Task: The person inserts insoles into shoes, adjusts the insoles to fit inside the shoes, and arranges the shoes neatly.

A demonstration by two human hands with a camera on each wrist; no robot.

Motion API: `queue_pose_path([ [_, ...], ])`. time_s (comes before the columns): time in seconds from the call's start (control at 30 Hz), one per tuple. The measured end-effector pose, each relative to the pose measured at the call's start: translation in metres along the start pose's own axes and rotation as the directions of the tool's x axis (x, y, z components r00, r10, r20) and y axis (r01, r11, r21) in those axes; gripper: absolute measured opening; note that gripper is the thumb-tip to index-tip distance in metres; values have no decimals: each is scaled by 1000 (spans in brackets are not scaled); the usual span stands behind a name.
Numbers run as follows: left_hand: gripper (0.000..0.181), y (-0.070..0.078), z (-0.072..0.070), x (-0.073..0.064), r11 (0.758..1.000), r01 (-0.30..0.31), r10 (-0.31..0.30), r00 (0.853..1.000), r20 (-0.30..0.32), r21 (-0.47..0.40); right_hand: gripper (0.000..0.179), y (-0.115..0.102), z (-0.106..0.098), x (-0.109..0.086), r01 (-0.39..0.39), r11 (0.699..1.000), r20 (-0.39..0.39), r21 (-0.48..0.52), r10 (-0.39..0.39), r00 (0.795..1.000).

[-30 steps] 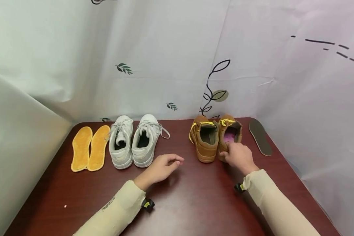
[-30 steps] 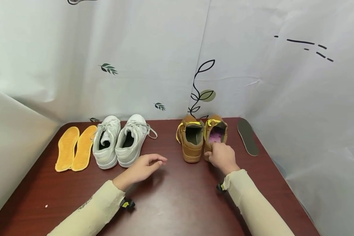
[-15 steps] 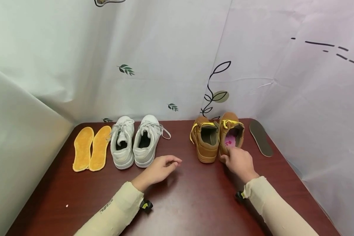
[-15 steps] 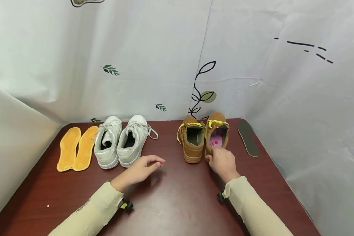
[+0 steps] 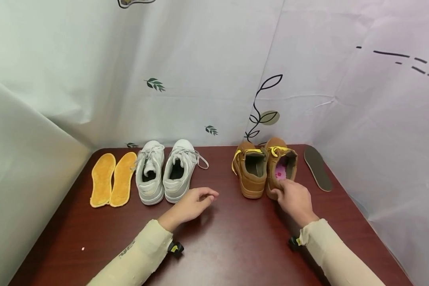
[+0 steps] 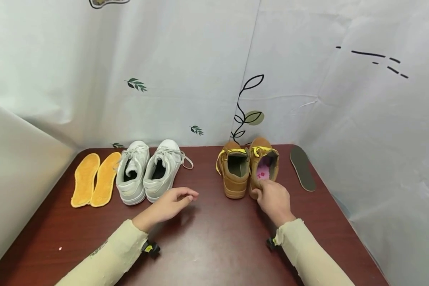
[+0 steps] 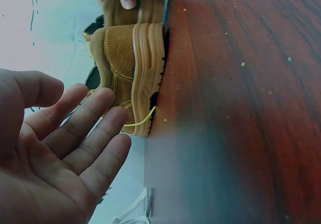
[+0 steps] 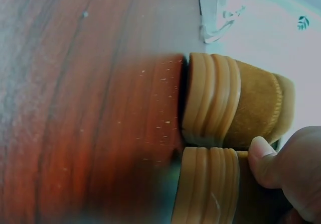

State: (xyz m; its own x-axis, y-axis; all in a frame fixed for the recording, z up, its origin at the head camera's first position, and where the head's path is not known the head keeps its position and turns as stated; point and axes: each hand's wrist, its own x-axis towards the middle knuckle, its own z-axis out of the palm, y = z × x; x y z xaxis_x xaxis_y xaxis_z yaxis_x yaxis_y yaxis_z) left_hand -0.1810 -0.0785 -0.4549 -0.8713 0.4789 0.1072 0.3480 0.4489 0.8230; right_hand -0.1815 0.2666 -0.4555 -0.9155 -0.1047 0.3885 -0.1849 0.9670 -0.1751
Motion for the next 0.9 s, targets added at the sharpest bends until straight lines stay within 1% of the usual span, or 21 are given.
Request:
queue_pose_path([
  [0.1, 22, 0, 2, 2, 999, 11, -11, 1000, -13, 31, 27, 1, -7, -2, 12, 1000, -47, -6, -12, 999],
  [0.23, 23, 0, 5, 4, 998, 19, -17, 1000, -22, 64, 28, 2, -21, -2, 46, 999, -110, -23, -48, 993],
  [0.3, 23, 0, 6, 4, 998, 15, -13, 999, -32, 62, 28, 2, -27, -1, 70, 997, -135, -32, -73, 988],
  [0.43, 24, 1, 7, 4, 999, 10, -8, 999, -38, 33, 29, -1, -39, -1, 112, 993, -184, -41, -118, 976],
  [0.53, 24, 2, 7, 2, 1000, 13, -12, 999, -36, 7, 30, -6, -47, 0, 144, 988, -226, -50, -151, 962],
  [0.73, 24, 5, 5, 1, 999, 15, -17, 999, -41, -46, 27, -18, -61, -1, 212, 975, -301, -68, -223, 927],
  [0.9, 26, 9, 3, 2, 996, -12, 7, 998, -59, -91, 27, -35, -70, -2, 279, 959, -338, -53, -280, 899],
])
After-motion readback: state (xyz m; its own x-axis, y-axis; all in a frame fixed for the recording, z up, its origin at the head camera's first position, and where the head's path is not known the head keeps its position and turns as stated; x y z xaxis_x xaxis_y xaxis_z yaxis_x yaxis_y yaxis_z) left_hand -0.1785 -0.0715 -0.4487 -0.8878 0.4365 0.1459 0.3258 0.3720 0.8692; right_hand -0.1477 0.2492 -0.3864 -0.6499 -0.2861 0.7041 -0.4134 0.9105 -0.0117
